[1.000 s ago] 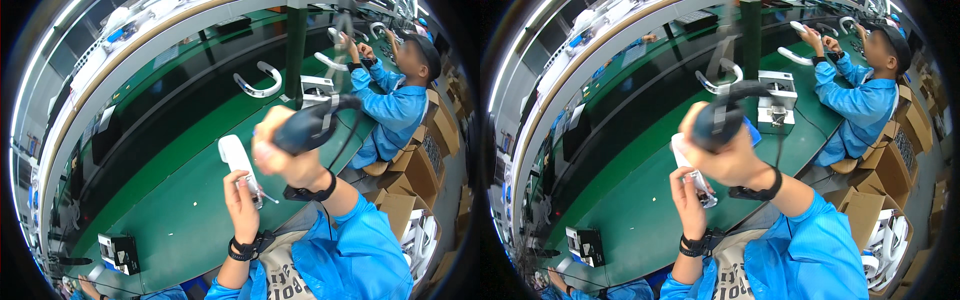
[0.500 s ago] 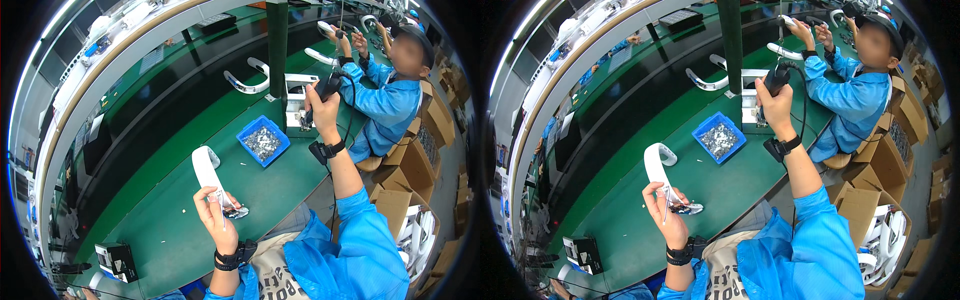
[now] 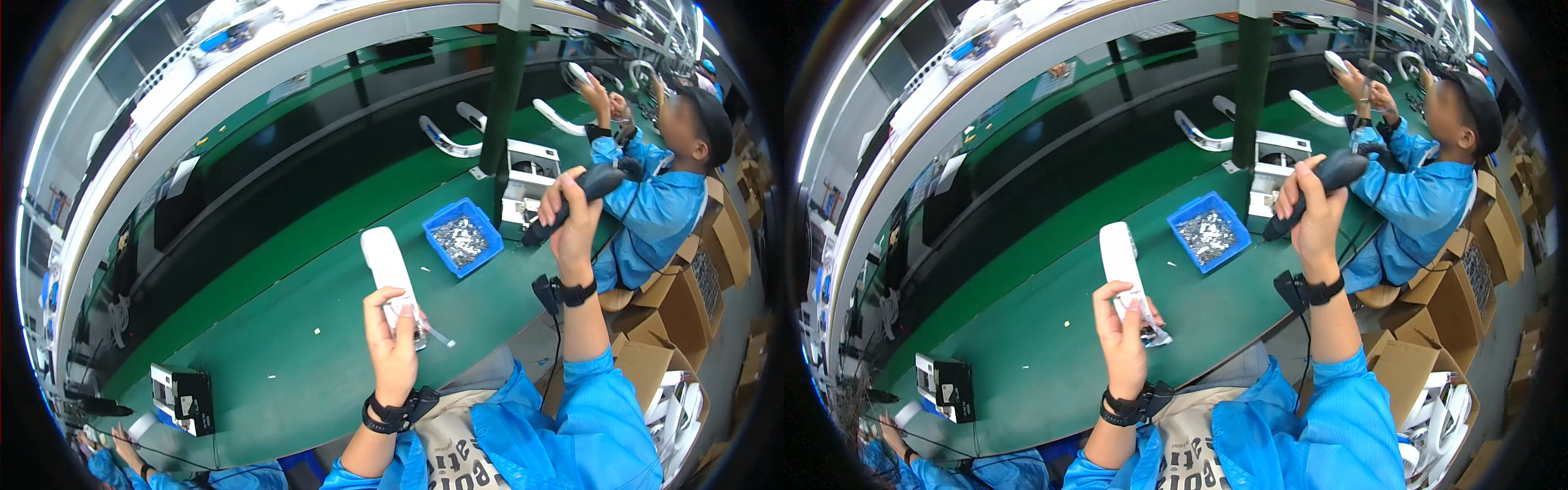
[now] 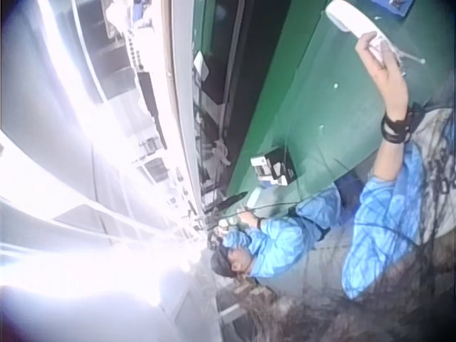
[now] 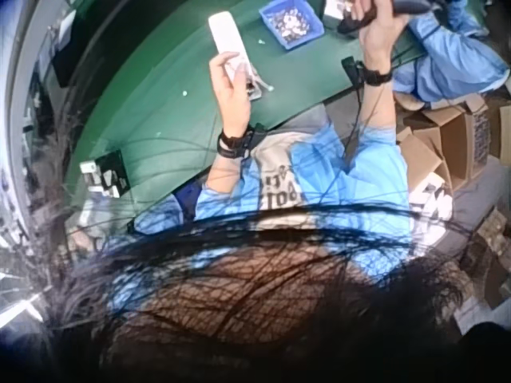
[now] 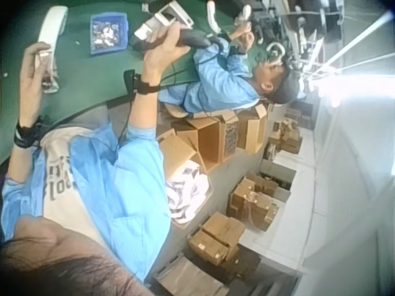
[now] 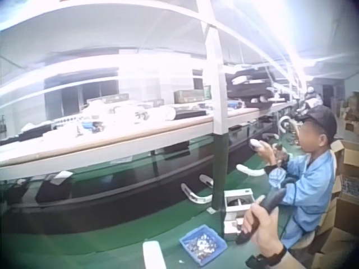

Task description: Using an electric screwdriver to fasten components onto a white plastic housing for a light or similar electronic device.

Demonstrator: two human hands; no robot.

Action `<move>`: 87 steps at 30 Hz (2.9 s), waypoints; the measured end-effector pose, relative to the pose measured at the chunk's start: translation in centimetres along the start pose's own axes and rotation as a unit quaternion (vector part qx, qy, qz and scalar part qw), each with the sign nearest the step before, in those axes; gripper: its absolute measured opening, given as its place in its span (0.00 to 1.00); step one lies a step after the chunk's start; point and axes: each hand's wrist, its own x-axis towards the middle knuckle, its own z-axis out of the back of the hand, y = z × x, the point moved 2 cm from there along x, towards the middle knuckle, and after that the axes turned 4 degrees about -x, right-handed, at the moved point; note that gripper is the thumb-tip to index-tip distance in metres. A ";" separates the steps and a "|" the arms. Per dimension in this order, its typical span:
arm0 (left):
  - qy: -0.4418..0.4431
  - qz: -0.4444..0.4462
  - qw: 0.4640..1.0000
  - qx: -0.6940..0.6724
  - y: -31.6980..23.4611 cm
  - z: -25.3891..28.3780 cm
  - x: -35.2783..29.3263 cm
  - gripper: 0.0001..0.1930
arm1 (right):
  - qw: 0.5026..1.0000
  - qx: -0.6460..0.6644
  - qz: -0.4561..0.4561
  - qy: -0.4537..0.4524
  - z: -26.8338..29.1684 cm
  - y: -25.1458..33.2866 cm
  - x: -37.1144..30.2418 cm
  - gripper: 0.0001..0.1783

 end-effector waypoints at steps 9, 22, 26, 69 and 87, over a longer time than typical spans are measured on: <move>0.025 0.002 1.000 0.006 0.9 0.1 0.3 0.11 | 0.962 0.179 0.024 0.205 -12.1 4.1 -5.4 0.07; 0.036 0.003 0.999 -0.003 0.9 0.8 0.4 0.12 | 0.954 0.164 -0.009 0.251 -16.1 1.1 -6.9 0.08; 0.036 0.003 0.999 -0.012 0.8 0.6 0.4 0.12 | 0.950 0.164 -0.006 0.265 -16.1 0.7 -6.6 0.08; 0.013 -0.092 0.987 0.132 -0.6 1.9 -1.1 0.24 | 0.965 0.161 -0.038 0.202 -14.9 1.3 -8.8 0.12; -0.031 -0.078 0.988 0.131 -4.3 12.3 9.7 0.19 | 0.981 -0.192 0.000 0.021 2.2 -3.6 -5.0 0.14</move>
